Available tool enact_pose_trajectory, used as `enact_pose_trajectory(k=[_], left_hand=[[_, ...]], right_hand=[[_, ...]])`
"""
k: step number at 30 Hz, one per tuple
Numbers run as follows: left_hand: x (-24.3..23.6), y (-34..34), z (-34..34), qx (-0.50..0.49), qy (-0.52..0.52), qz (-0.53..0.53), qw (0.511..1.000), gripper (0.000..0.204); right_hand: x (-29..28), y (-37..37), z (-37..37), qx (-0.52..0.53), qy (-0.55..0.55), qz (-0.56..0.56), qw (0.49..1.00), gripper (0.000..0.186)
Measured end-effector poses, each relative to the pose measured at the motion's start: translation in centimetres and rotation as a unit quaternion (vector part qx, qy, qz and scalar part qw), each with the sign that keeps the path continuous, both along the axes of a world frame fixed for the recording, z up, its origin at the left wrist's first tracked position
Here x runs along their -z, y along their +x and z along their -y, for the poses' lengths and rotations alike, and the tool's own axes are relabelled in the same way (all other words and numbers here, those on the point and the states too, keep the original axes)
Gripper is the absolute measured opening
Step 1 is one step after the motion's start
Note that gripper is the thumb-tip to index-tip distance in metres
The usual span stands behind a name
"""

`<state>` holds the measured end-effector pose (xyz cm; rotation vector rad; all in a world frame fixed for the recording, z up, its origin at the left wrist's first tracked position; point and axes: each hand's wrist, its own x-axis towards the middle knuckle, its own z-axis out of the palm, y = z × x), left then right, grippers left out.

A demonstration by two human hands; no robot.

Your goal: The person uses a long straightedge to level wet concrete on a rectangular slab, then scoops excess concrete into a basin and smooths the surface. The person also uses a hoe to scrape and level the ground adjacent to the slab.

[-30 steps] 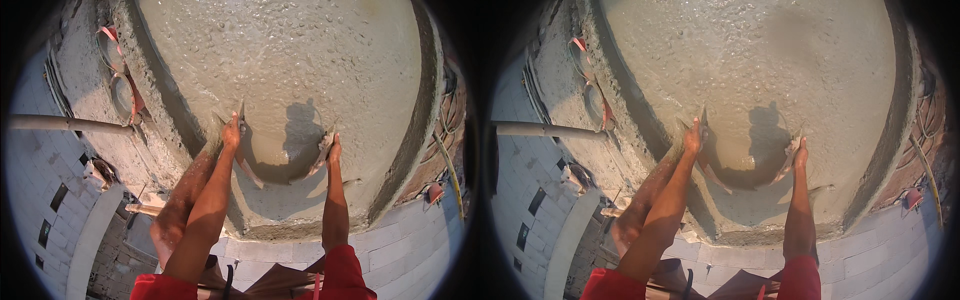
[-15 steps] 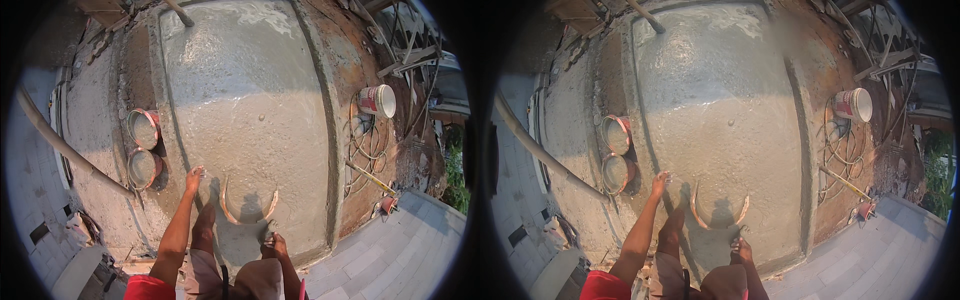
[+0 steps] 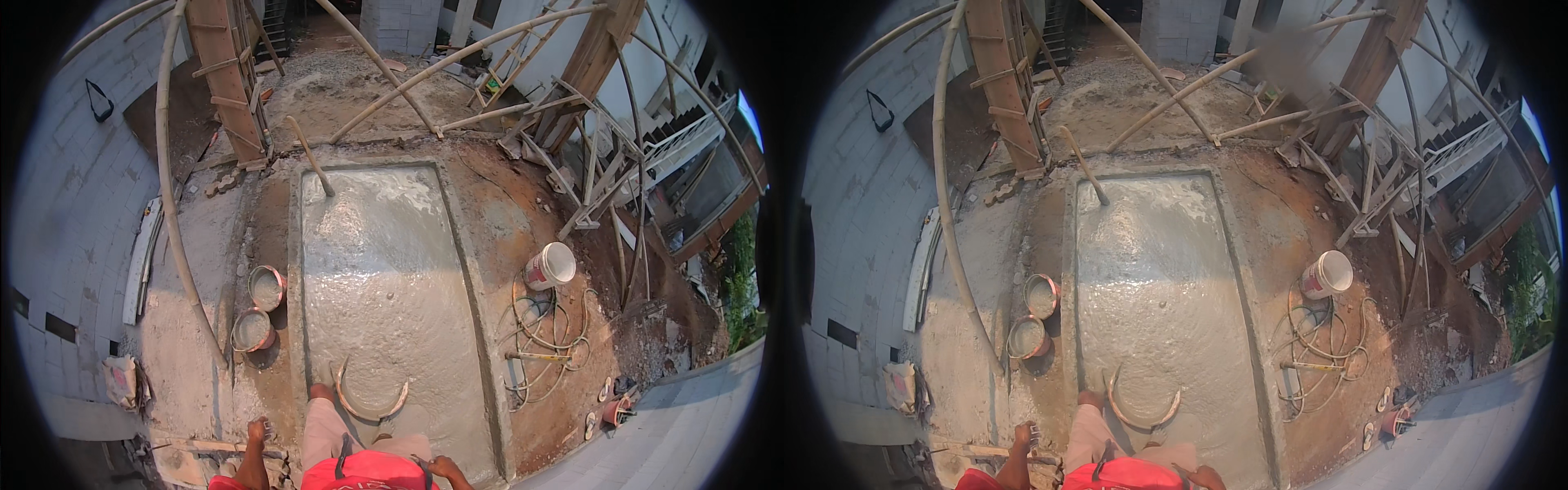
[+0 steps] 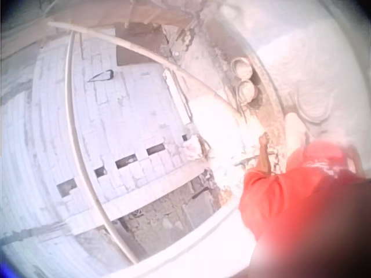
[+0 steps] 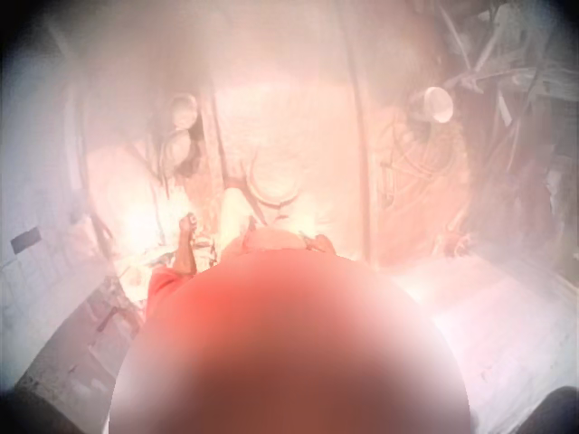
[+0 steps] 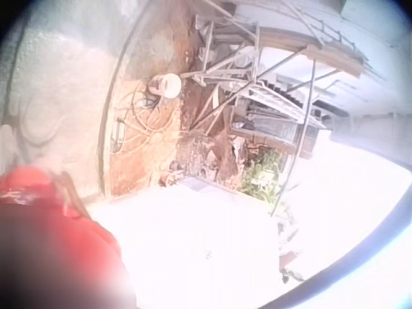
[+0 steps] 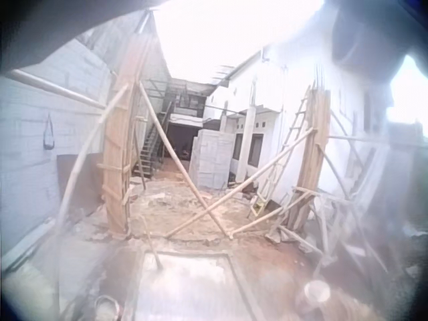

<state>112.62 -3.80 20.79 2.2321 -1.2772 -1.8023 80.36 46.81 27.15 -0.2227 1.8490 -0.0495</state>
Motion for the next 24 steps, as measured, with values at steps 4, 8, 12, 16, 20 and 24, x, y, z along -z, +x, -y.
enact_pose_trajectory(k=[4,8,12,16,20,24], left_hand=[[-0.3,5.4,-12.5,-0.066,0.077,0.027,0.994,0.024],[1.6,8.5,-17.1,-0.082,0.140,0.005,0.987,0.022],[3.6,3.0,-13.0,-0.073,0.092,-0.006,0.993,0.024],[-0.8,-14.6,-4.5,0.087,-0.015,-0.044,0.995,0.033],[-17.3,-29.4,-0.9,0.197,-0.207,-0.174,0.943,0.032],[-36.7,-31.0,-7.2,0.275,-0.348,-0.299,0.845,0.034]], right_hand=[[1.9,2.8,-9.7,0.112,-0.060,0.177,0.976,0.063],[6.1,2.9,-12.3,0.059,-0.150,0.196,0.967,0.062],[8.2,-0.5,-9.2,-0.056,-0.291,0.106,0.949,0.061],[2.2,-3.4,-6.3,0.172,-0.127,-0.007,0.977,0.042],[-3.7,-5.4,-1.5,0.190,-0.130,-0.080,0.970,0.032],[-5.4,-4.6,0.8,0.203,-0.151,-0.064,0.965,0.031]])
